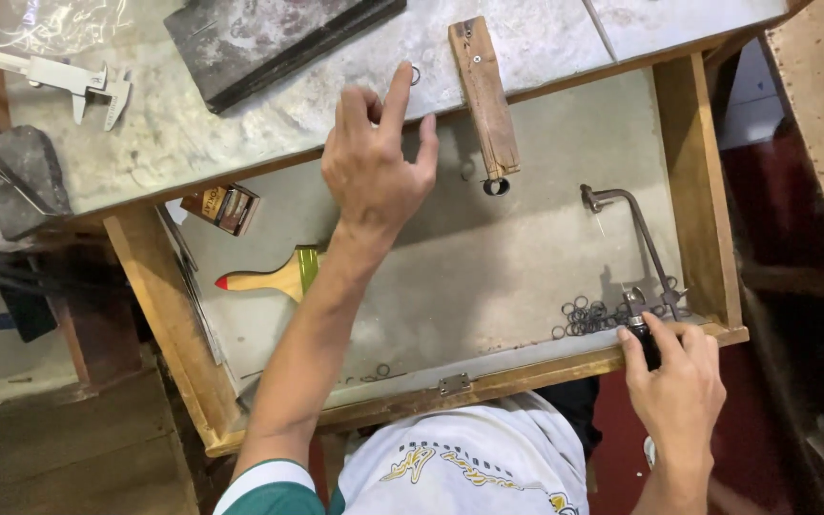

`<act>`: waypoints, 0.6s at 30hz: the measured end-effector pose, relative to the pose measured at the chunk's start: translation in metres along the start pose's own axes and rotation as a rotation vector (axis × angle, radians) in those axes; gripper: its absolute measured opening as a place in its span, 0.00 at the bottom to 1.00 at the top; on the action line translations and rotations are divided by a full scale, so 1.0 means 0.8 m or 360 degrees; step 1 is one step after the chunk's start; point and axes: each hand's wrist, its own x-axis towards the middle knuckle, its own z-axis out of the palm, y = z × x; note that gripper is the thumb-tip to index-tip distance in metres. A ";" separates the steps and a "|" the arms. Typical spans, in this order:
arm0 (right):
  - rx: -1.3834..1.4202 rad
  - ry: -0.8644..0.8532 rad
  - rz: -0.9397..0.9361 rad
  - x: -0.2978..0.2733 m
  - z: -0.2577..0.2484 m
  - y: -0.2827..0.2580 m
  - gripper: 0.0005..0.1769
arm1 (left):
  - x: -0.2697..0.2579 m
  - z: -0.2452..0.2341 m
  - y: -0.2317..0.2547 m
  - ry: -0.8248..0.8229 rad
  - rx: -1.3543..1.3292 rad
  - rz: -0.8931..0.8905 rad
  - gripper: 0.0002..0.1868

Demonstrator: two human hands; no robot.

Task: Using a jeweler's saw to cut individual metal jump rings from a coiled wire on a workbench.

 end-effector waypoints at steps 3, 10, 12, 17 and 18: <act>-0.0282 -0.0065 0.0138 0.006 -0.024 -0.019 0.26 | 0.017 -0.004 -0.001 -0.0038 0.0165 0.0148 0.24; 0.0880 0.0458 -0.0272 0.086 -0.015 -0.139 0.13 | -0.003 0.011 -0.013 0.0296 0.0133 0.0380 0.03; 0.1151 0.0482 -0.0312 0.114 0.004 -0.180 0.16 | -0.022 0.014 -0.011 0.0401 0.0125 0.0402 0.04; 0.1474 0.0269 -0.0144 0.154 0.024 -0.233 0.25 | -0.071 -0.035 0.029 -0.0084 -0.1055 -0.0417 0.03; 0.1470 0.0270 -0.0147 0.158 0.031 -0.231 0.25 | -0.081 -0.033 0.028 -0.0081 -0.1058 -0.0419 0.03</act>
